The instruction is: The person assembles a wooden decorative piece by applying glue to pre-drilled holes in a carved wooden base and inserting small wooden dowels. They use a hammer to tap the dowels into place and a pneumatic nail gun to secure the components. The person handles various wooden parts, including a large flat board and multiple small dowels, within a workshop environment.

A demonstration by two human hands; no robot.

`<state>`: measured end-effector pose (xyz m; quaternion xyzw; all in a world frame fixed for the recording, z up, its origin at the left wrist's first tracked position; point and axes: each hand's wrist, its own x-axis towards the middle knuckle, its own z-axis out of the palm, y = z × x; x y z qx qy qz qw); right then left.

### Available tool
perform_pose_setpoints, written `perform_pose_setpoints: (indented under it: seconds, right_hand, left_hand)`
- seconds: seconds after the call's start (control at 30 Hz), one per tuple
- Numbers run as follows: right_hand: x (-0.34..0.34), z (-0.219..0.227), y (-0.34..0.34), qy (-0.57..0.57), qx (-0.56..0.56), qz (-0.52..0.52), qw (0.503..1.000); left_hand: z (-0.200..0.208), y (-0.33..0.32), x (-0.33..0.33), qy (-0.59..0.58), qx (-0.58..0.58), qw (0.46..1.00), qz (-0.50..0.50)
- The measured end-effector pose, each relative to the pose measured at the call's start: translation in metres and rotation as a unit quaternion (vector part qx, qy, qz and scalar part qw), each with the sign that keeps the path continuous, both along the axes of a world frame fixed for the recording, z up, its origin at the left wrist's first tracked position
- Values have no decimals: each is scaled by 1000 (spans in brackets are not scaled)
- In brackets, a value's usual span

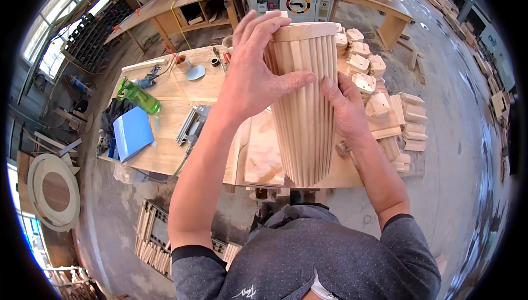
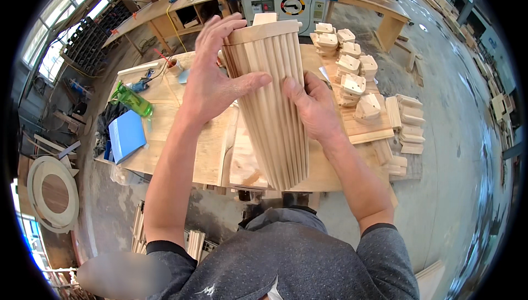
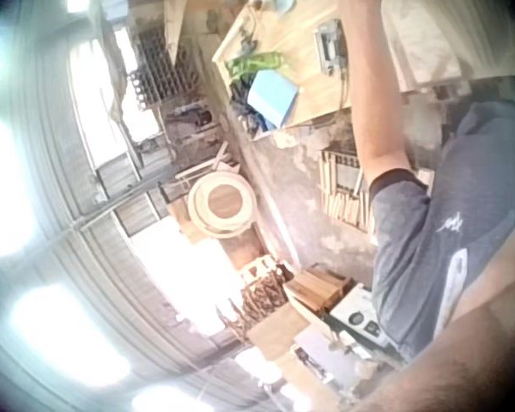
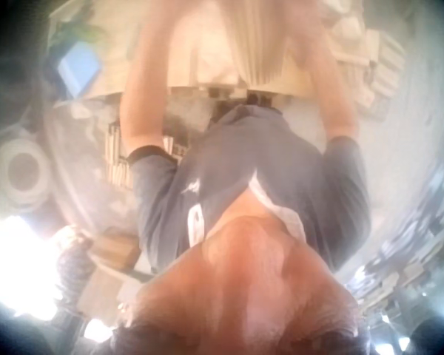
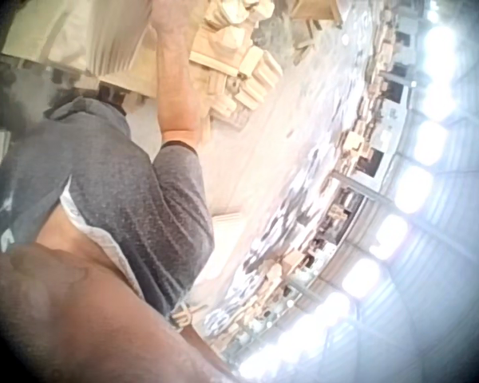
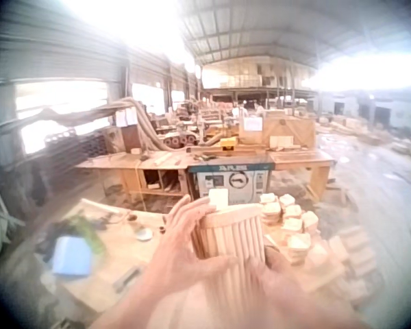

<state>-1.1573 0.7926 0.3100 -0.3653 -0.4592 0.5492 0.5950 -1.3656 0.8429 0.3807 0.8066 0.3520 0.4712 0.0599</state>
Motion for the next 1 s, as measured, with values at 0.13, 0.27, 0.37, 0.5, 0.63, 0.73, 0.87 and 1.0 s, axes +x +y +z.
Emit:
perform_pose_setpoints:
  seconds: [0.13,0.27,0.37,0.5,0.63,0.73,0.87,1.0]
  right_hand:
    - [-21,1,8,45,-14,22,999]
    - [-40,-2,13,64,-22,37,997]
    - [-56,4,12,74,-35,37,996]
    - [-66,-1,18,88,-53,37,994]
    - [-73,-1,21,95,-62,34,993]
    - [-79,-8,30,89,-54,24,994]
    - [-90,-32,48,75,-30,-7,997]
    - [-93,-98,66,54,58,-13,997]
  left_hand:
    - [-1,7,-20,-62,-14,998,-21]
    - [0,13,-40,-60,-53,996,-27]
    - [-9,24,-53,-59,-49,997,-30]
    - [-12,37,-73,-91,-93,989,-66]
    - [-10,43,-90,-114,-147,978,-97]
    - [-8,39,-96,-109,-120,983,-85]
    - [-8,31,-102,-39,-18,997,-64]
    - [-26,16,-108,37,40,997,-52]
